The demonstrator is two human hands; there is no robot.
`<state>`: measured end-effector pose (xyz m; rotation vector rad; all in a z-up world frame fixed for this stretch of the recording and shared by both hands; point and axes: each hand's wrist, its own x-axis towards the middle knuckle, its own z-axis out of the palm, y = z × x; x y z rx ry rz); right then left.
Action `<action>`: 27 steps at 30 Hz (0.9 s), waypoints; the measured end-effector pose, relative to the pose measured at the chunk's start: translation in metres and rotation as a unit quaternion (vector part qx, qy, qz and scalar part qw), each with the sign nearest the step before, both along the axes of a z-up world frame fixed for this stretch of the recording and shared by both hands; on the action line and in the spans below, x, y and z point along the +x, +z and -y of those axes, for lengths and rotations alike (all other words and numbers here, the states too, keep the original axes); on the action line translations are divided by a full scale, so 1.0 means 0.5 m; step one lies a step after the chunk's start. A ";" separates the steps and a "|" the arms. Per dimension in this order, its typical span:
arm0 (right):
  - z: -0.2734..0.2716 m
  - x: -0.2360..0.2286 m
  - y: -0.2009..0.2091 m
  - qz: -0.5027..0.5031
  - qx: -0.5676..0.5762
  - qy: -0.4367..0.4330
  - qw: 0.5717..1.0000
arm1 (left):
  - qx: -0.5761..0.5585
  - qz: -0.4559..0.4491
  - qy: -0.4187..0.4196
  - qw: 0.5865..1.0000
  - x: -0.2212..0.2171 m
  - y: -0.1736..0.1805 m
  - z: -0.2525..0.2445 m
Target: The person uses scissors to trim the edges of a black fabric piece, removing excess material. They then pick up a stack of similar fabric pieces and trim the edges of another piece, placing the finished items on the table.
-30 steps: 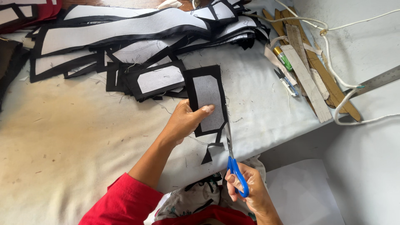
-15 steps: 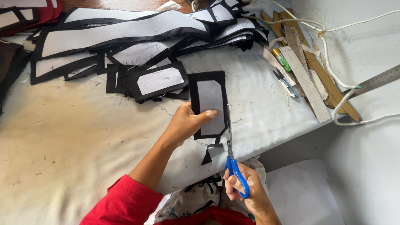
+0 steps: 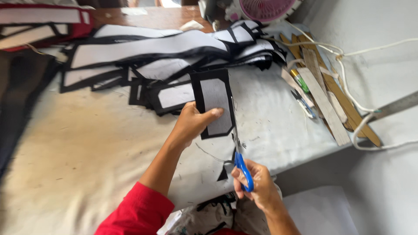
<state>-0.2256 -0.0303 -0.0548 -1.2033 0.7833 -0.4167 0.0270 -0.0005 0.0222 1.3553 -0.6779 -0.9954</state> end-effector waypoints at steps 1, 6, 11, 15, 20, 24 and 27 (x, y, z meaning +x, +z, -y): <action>0.017 0.022 0.003 -0.003 -0.003 0.009 1.000 | -0.009 -0.014 0.013 1.000 0.018 0.017 0.005; 0.046 0.094 0.066 0.014 -0.015 0.056 0.998 | -0.063 -0.024 0.110 0.992 0.060 0.007 0.035; 0.033 0.117 0.054 0.014 -0.003 0.050 0.999 | -0.033 -0.025 0.121 0.992 0.046 -0.010 0.033; 0.050 0.154 0.066 0.013 -0.016 0.054 0.998 | -0.037 0.006 0.131 0.991 0.052 -0.001 0.029; 0.051 0.189 0.064 0.001 -0.016 0.084 0.996 | -0.004 -0.040 0.173 0.984 0.080 0.011 0.009; 0.050 0.191 0.054 0.003 -0.011 0.078 0.997 | -0.018 -0.014 0.171 0.985 0.082 -0.006 0.003; 0.054 0.186 0.047 0.008 -0.003 0.072 0.997 | -0.017 0.001 0.167 0.986 0.078 -0.009 0.007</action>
